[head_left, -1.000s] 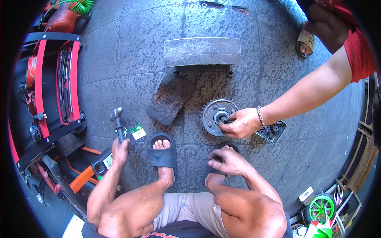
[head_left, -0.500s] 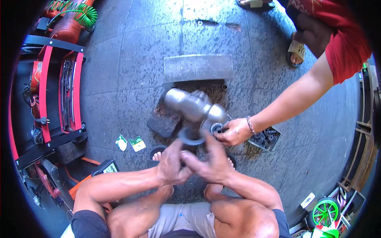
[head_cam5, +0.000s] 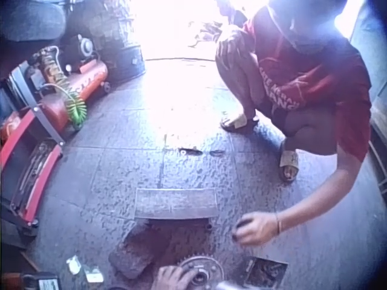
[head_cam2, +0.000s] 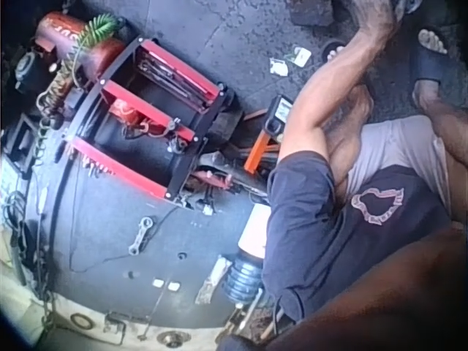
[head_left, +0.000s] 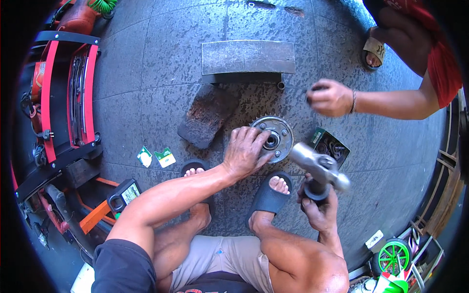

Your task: The person is assembling or repairing a motorcycle clutch hub and gear assembly using a hammer and punch.

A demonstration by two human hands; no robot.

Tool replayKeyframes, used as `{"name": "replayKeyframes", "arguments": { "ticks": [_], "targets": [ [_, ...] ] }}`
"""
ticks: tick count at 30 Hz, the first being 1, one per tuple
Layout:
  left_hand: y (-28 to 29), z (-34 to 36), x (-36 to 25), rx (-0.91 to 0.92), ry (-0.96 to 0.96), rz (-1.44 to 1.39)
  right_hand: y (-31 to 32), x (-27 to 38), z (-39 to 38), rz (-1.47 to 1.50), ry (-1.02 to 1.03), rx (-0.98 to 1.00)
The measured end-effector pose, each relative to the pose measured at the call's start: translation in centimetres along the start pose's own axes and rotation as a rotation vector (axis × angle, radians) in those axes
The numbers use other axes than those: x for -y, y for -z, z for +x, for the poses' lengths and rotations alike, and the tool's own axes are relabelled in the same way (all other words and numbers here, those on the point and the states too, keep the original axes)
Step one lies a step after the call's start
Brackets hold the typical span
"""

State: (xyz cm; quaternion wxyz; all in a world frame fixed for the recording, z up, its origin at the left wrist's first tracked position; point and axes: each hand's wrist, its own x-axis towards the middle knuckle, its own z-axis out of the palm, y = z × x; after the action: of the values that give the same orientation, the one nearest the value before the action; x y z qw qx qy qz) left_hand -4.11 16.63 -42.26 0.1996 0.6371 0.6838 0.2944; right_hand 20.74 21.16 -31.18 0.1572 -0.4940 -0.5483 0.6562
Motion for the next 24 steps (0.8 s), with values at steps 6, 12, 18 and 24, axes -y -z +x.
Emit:
{"name": "replayKeyframes", "arguments": {
  "ticks": [6, 12, 18, 24],
  "targets": [
    [-1.3, -0.1, 0.3, -0.041, 0.001, 0.093, -2.4, -2.2, 1.6, -0.528, -0.021, -0.147],
    [-1.4, 0.2, 0.3, -0.024, 0.014, 0.070, -3.6, -3.1, 2.5, -0.570, 0.072, -0.171],
    [-1.7, -0.2, 1.0, -0.041, -0.028, 0.074, -4.4, -3.4, 3.3, -0.597, 0.022, -0.160],
    [-1.0, -0.2, 2.0, 0.013, -0.087, -0.012, -4.1, -3.5, 2.1, -0.538, 0.122, -0.163]
  ]
}}
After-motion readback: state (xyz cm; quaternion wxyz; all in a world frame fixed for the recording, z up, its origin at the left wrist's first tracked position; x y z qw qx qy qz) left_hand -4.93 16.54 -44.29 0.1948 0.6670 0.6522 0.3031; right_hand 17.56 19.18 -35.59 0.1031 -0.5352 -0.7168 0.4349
